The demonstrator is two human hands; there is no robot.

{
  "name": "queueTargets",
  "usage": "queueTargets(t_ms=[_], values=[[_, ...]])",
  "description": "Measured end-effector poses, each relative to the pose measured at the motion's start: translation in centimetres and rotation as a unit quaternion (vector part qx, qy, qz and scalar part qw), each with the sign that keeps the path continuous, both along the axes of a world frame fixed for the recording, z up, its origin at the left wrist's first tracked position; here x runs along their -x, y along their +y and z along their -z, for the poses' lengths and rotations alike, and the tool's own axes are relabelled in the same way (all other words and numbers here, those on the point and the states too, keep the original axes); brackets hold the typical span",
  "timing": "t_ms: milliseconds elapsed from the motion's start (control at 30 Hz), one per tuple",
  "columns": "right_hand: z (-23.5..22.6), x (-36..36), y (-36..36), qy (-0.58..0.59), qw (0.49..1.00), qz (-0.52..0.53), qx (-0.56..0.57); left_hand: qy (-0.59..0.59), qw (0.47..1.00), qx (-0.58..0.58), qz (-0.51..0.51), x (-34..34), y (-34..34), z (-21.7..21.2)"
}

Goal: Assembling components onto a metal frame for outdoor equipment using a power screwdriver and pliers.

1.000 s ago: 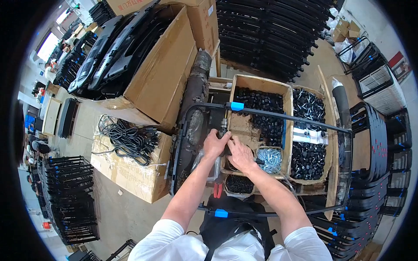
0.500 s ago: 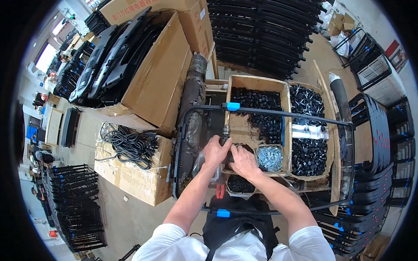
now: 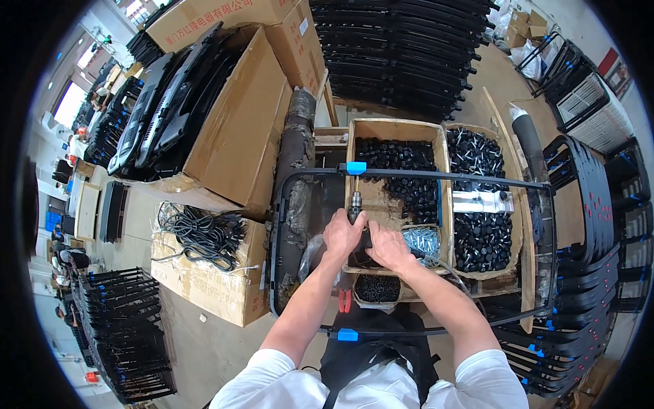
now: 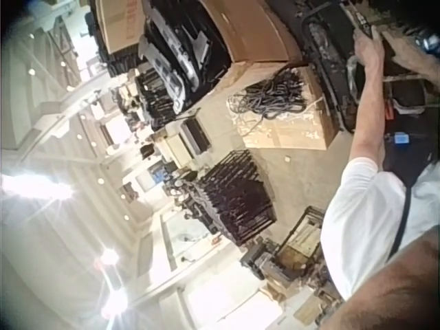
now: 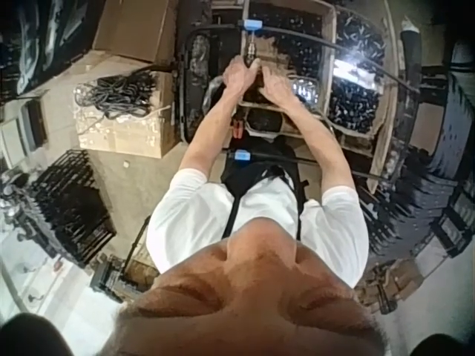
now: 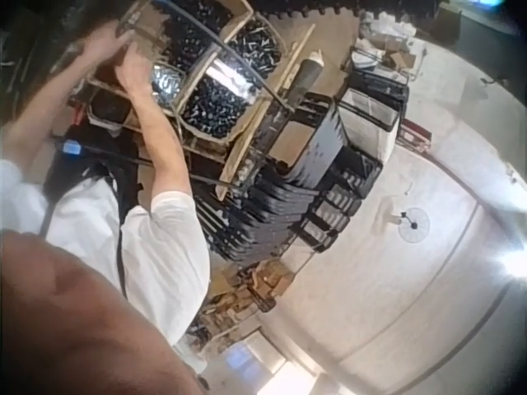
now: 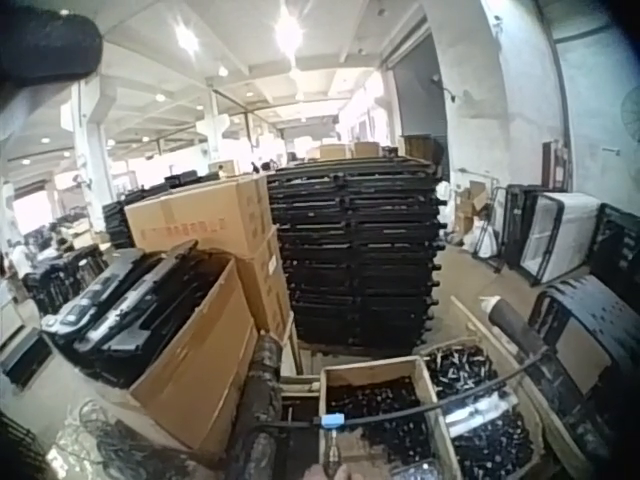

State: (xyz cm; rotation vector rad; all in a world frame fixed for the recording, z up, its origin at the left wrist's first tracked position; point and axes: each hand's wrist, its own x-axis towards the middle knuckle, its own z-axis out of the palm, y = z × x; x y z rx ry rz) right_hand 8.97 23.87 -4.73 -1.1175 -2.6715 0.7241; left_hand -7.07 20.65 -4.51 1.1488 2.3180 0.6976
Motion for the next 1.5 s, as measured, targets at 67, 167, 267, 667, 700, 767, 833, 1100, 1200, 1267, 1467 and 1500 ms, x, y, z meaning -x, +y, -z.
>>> queueTargets(t_ms=[67, 167, 267, 667, 700, 767, 833, 1100, 1200, 1267, 1467, 1500], values=[[0.3, -0.1, 0.2, 0.006, 1.0, 0.005, 0.002, 0.0, 1.0, 0.007, -0.001, -0.1, 0.4, -0.2], [0.4, -0.1, 0.2, 0.02, 1.0, 0.014, 0.005, 0.001, 1.0, 0.021, -0.004, -0.1, 0.8, -0.2], [0.4, -0.1, 0.4, 0.028, 0.999, 0.018, 0.002, 0.003, 1.0, 0.025, -0.007, -0.2, 1.1, -0.2], [0.6, 0.3, 1.7, 0.019, 0.999, 0.036, 0.021, 0.006, 1.0, 0.004, -0.016, 0.1, 2.3, 0.4], [0.7, 0.4, 1.8, 0.017, 0.999, 0.035, 0.019, 0.005, 1.0, 0.0, -0.015, 0.1, 2.4, 0.5], [0.4, 0.6, 1.8, 0.013, 0.999, 0.04, 0.031, 0.005, 1.0, -0.003, -0.018, 0.3, 2.4, 0.6], [0.4, 0.6, 1.9, 0.006, 0.998, 0.048, 0.042, 0.003, 1.0, -0.006, -0.019, 0.3, 2.6, 0.5], [0.4, 0.8, 0.9, 0.048, 0.998, -0.008, -0.029, -0.008, 1.0, 0.004, -0.004, 0.7, 2.2, 0.4], [0.3, 0.7, 0.6, 0.052, 0.998, -0.009, -0.031, -0.007, 1.0, 0.008, 0.002, 0.7, 1.9, 0.4], [0.5, 0.7, 0.5, 0.053, 0.998, -0.007, -0.029, -0.01, 1.0, 0.006, 0.003, 0.6, 1.8, 0.4], [0.3, 0.6, 0.2, 0.033, 0.999, 0.002, -0.021, -0.012, 1.0, 0.006, 0.006, 0.6, 1.4, 0.4], [0.1, 0.6, 0.1, 0.026, 1.0, 0.004, -0.014, -0.011, 1.0, 0.002, 0.006, 0.7, 1.4, 0.4]])
